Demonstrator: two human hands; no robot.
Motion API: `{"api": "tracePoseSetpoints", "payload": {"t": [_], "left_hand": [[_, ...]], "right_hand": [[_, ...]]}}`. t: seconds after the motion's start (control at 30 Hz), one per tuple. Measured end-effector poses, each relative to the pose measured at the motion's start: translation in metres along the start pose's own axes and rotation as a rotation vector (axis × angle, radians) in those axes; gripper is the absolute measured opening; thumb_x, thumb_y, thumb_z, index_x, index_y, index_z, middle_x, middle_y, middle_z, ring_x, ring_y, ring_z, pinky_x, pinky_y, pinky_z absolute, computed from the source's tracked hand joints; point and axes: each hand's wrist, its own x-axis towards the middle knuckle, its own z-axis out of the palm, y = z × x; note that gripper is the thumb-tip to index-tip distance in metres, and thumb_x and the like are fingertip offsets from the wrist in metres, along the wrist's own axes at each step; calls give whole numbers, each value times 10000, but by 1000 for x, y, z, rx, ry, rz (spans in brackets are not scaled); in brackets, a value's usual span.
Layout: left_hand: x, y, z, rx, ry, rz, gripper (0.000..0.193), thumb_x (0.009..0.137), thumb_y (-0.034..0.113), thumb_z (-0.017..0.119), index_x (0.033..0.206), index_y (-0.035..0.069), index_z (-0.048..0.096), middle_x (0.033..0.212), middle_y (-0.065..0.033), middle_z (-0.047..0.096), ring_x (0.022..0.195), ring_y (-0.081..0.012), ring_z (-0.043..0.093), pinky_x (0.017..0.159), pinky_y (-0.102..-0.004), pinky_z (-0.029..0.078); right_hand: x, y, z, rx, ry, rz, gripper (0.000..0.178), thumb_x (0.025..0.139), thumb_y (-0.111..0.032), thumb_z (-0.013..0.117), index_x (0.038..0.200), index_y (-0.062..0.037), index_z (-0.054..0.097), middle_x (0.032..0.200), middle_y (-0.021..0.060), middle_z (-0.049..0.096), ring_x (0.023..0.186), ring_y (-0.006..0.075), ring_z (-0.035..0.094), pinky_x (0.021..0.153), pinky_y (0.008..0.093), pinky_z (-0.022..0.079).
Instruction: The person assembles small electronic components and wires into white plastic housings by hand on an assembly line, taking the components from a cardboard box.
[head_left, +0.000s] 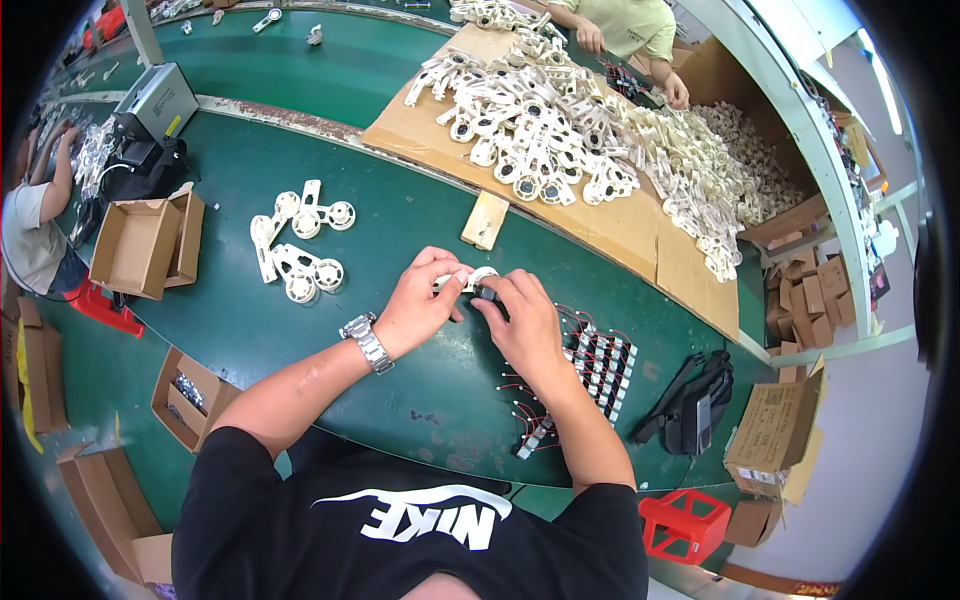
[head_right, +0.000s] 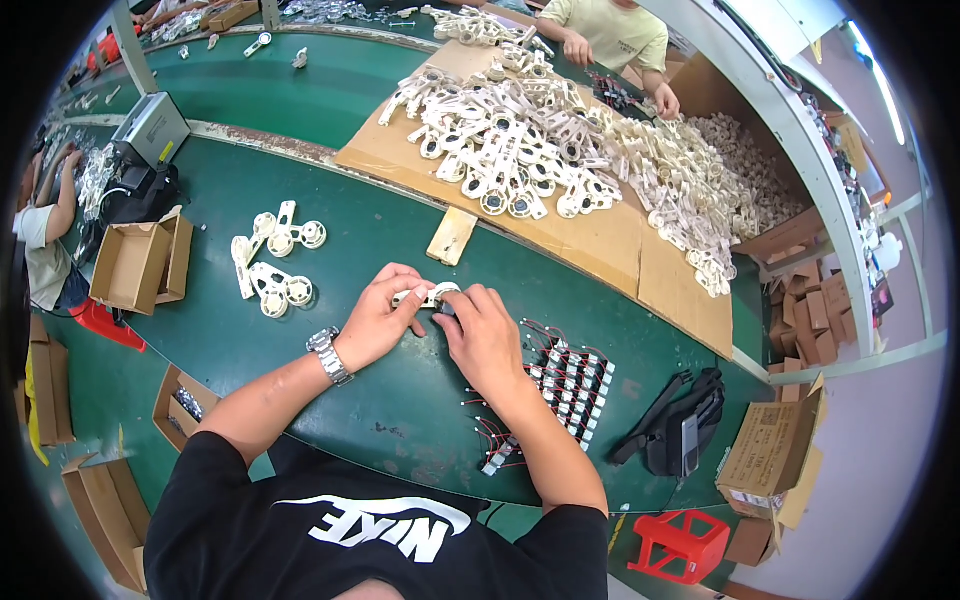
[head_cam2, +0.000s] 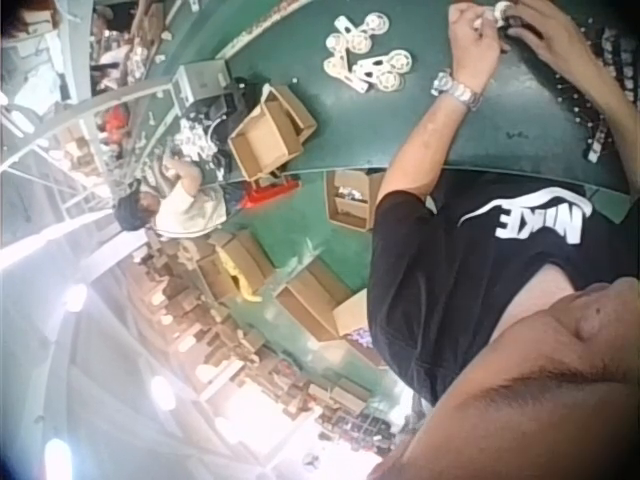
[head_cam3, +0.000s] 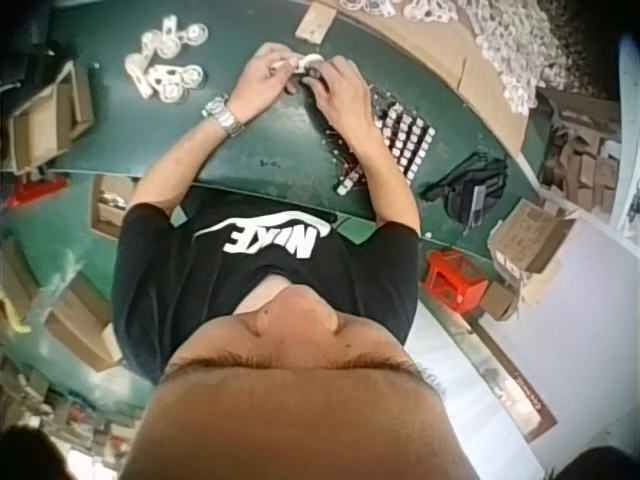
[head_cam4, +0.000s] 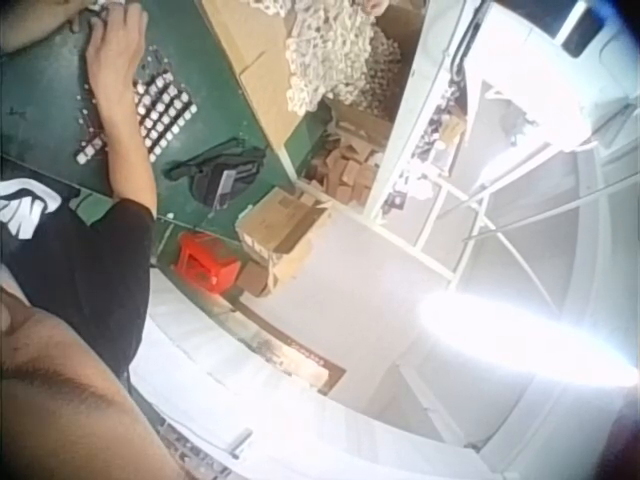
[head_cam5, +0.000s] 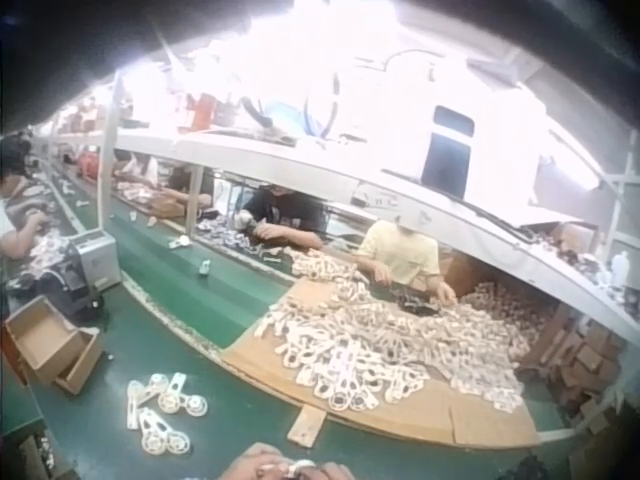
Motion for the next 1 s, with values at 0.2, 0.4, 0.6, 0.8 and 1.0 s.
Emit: {"api": "tracePoseSetpoints", "payload": {"t": [0.2, 0.4, 0.6, 0.8, 1.0], "left_hand": [[0, 5, 1, 77, 70, 12, 148, 1068, 67, 616, 1132, -50, 681, 1198, -92, 515, 918, -172, 683, 664, -275, 674], [1, -6, -2, 260, 157, 122, 168, 1045, 150, 698, 1015, -10, 656, 1040, -52, 562, 741, -113, 639, 517, -267, 513], [0, 3, -5, 129, 97, -17, 329, 1069, 355, 681, 938, 55, 654, 705, 32, 576, 543, -57, 505, 503, -235, 396], [2, -1, -9, 33, 65, -77, 377, 1082, 406, 648, 935, 60, 650, 671, 48, 575, 560, -30, 506, 510, -228, 398], [0, 1, -6, 161, 32, -20, 339, 1081, 396, 649, 965, 78, 636, 679, 42, 563, 571, -38, 505, 516, -242, 411]], "right_hand": [[4, -3, -2, 45, 82, -71, 277, 877, -80, 798, 1136, -39, 711, 1041, 128, 653, 963, 338, 651, 804, 440, 555], [3, 1, 4, 118, 84, -61, 252, 901, -36, 761, 1142, -3, 694, 1050, 148, 661, 978, 354, 644, 834, 451, 539], [5, 0, -3, 43, 98, -73, 240, 908, -17, 749, 1142, -5, 696, 1056, 146, 662, 975, 346, 643, 813, 453, 540], [7, -4, 0, 57, 103, -105, 306, 857, -72, 814, 1138, -19, 703, 1006, 121, 661, 927, 323, 640, 788, 432, 548], [5, 6, -4, 39, 13, -95, 317, 844, -84, 826, 1131, -24, 704, 949, 116, 658, 909, 331, 638, 777, 432, 544]]}}
